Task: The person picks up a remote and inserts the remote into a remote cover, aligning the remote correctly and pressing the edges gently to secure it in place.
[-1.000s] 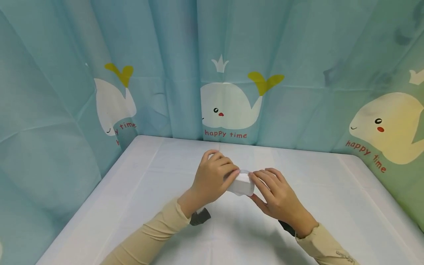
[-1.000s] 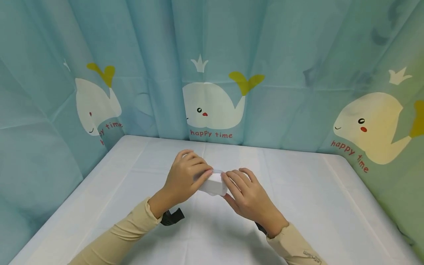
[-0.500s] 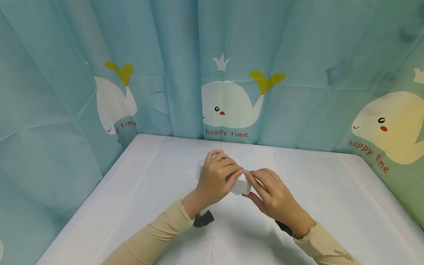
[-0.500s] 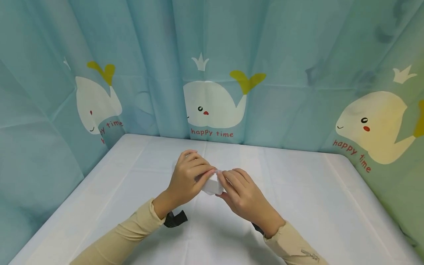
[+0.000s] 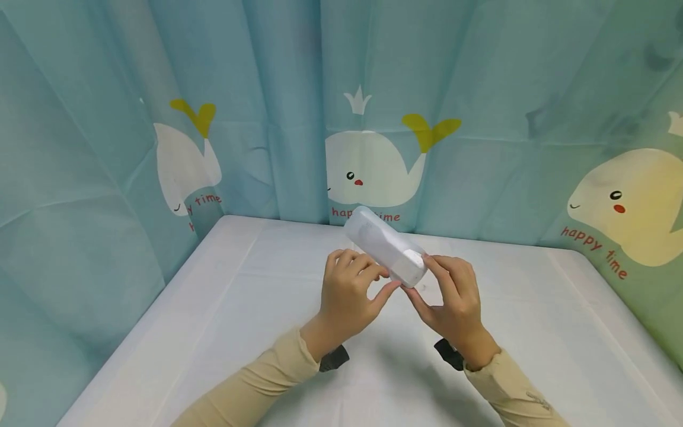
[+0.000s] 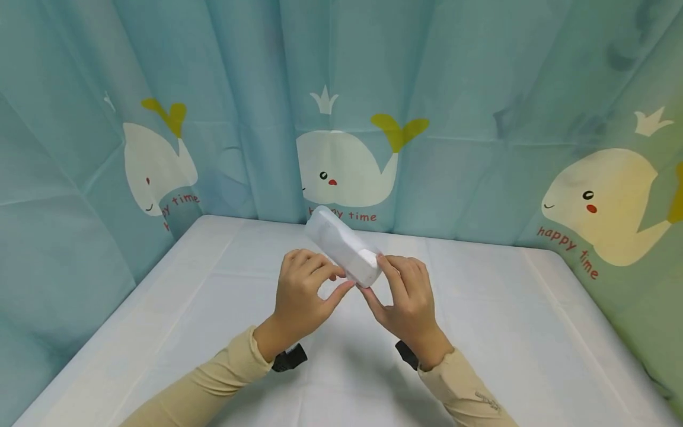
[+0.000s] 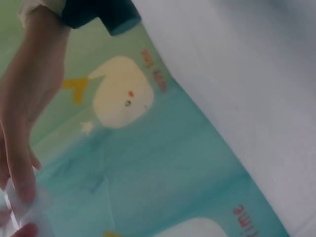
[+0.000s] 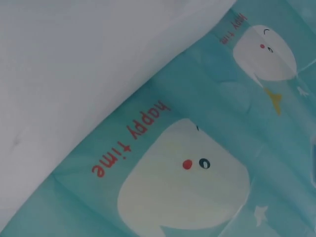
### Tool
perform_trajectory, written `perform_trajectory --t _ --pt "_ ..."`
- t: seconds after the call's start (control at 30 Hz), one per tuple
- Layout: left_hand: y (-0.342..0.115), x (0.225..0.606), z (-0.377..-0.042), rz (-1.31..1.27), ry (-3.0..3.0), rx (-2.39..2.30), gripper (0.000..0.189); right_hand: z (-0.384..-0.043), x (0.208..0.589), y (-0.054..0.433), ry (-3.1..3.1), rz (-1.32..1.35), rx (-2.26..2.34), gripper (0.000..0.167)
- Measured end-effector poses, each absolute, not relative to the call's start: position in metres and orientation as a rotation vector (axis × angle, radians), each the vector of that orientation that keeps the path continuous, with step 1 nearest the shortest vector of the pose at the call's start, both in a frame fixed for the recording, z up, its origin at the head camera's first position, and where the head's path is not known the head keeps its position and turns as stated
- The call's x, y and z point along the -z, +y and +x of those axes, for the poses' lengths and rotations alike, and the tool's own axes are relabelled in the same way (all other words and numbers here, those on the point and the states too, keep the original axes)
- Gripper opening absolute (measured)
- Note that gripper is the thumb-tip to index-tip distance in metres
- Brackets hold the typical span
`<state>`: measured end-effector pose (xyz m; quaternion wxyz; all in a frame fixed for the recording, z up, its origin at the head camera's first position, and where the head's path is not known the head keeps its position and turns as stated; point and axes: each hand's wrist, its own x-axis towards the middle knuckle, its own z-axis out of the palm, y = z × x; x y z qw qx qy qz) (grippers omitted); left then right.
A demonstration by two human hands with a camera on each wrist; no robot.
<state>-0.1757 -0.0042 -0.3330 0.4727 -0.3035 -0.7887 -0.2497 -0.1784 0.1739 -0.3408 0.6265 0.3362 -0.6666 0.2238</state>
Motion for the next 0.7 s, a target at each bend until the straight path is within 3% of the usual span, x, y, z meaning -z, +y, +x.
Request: perform_trajectory --t 0.17,0.5,0.7 --pt "-0.001 0.334 -0.173 -0.823 -1.922 0.688 0.009 -0.174 0.341 0.171 -1.579 0.744 -0.547 0.048" --pt "-0.006 0.336 -0.179 -1.048 -1.778 0.617 0.012 -0.164 0.333 0.176 -1.779 0.759 -0.683 0.057" --pt "-0.015 0.332 -0.183 -1.065 -1.784 0.495 0.017 -0.164 0.335 0.182 -1.753 0.831 -0.608 0.052"
